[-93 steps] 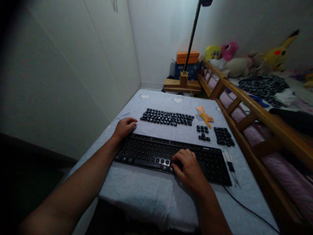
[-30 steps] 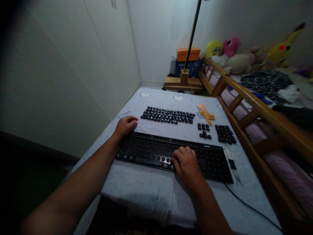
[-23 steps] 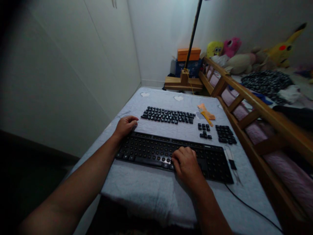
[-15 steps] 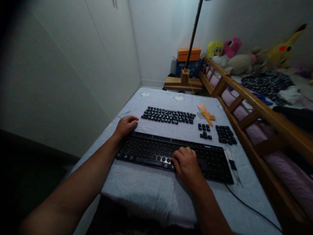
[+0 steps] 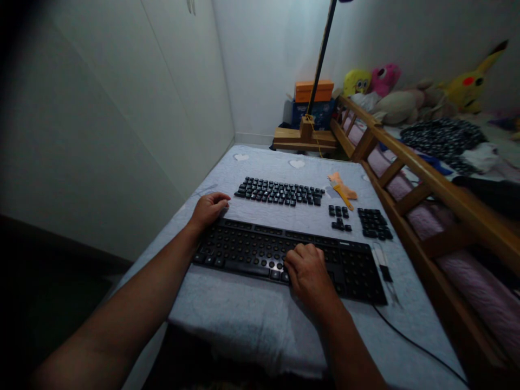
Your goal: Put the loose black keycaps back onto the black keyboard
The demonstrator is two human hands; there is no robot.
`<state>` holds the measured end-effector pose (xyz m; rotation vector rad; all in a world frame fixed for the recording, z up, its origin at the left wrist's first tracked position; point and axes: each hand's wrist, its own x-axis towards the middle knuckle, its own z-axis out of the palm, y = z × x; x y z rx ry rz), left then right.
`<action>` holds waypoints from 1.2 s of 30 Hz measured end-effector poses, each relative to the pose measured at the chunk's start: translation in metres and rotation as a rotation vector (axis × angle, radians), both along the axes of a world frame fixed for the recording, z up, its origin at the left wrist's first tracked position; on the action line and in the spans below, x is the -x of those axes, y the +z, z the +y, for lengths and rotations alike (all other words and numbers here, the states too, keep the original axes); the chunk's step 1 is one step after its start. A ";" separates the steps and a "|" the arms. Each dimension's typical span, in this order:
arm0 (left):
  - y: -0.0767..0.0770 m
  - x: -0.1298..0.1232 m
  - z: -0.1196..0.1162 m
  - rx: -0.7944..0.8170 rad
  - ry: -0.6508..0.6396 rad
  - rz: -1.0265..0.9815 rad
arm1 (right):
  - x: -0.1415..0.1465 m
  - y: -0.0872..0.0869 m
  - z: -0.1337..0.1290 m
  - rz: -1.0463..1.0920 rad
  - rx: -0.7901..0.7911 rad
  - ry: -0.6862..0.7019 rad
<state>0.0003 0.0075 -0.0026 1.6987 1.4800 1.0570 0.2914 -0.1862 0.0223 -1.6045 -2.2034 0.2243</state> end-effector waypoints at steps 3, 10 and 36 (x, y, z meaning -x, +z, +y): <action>0.000 0.000 0.000 -0.008 0.002 0.006 | 0.000 0.000 0.000 0.005 0.005 0.002; -0.002 0.001 0.002 -0.013 -0.001 0.010 | 0.002 0.003 0.000 -0.004 0.006 -0.001; 0.000 0.000 0.000 -0.007 0.012 0.017 | 0.003 0.006 -0.001 0.015 0.013 -0.004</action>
